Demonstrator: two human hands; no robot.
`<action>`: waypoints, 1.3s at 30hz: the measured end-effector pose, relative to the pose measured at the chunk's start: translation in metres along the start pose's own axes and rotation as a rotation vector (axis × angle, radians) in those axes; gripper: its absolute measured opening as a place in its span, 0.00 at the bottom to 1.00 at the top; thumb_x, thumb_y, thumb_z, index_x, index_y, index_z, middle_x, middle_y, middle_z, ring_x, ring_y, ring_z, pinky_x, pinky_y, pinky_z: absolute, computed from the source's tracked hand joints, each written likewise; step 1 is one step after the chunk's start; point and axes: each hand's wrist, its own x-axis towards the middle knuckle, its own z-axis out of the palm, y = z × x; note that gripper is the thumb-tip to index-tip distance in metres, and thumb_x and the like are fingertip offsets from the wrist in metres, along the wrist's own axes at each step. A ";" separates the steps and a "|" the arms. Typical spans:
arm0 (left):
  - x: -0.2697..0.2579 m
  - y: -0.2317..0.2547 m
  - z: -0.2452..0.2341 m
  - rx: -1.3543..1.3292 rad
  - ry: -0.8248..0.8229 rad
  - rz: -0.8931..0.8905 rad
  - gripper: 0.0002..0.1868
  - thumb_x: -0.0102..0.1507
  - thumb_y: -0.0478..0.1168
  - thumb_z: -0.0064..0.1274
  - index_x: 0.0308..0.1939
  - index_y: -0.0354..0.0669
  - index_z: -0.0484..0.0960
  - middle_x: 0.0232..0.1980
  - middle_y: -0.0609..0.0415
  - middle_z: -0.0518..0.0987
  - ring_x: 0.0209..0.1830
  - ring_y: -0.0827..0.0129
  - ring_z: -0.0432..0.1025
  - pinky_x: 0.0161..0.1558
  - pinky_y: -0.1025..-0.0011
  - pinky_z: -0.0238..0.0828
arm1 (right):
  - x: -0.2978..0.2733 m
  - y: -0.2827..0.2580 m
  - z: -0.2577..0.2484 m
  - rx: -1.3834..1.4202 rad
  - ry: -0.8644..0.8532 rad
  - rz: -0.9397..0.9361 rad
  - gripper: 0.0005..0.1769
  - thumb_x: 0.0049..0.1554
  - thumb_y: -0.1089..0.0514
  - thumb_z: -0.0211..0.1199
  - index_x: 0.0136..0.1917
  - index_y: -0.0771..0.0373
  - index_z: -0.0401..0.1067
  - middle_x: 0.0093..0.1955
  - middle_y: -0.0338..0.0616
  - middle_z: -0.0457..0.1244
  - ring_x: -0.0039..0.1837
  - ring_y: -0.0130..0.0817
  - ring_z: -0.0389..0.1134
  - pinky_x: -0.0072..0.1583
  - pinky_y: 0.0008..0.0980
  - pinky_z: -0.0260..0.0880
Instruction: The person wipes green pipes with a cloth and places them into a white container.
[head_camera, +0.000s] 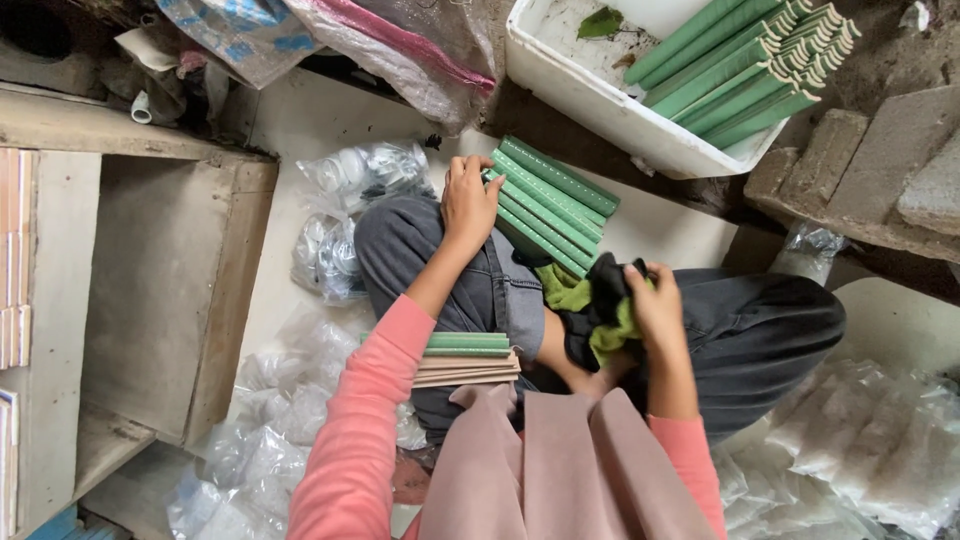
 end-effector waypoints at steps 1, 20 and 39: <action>-0.003 0.005 -0.008 -0.020 -0.026 0.017 0.14 0.62 0.43 0.62 0.48 0.45 0.75 0.47 0.50 0.72 0.50 0.48 0.75 0.50 0.55 0.73 | 0.001 0.011 -0.014 0.008 -0.053 0.014 0.25 0.62 0.42 0.66 0.64 0.61 0.71 0.62 0.61 0.66 0.67 0.59 0.65 0.63 0.59 0.64; -0.280 -0.045 -0.175 -0.177 0.172 -0.436 0.22 0.71 0.44 0.46 0.68 0.43 0.75 0.60 0.35 0.79 0.61 0.44 0.72 0.62 0.52 0.68 | -0.176 -0.090 0.053 -0.579 -0.506 -0.457 0.20 0.62 0.43 0.61 0.67 0.34 0.74 0.58 0.51 0.71 0.61 0.58 0.70 0.64 0.52 0.69; -0.288 -0.054 -0.133 -0.170 0.539 -0.214 0.07 0.67 0.42 0.57 0.48 0.49 0.86 0.71 0.53 0.73 0.73 0.49 0.63 0.69 0.52 0.59 | -0.182 -0.075 0.070 -0.164 -0.304 -0.555 0.18 0.63 0.56 0.64 0.66 0.54 0.74 0.57 0.54 0.70 0.64 0.54 0.68 0.64 0.53 0.68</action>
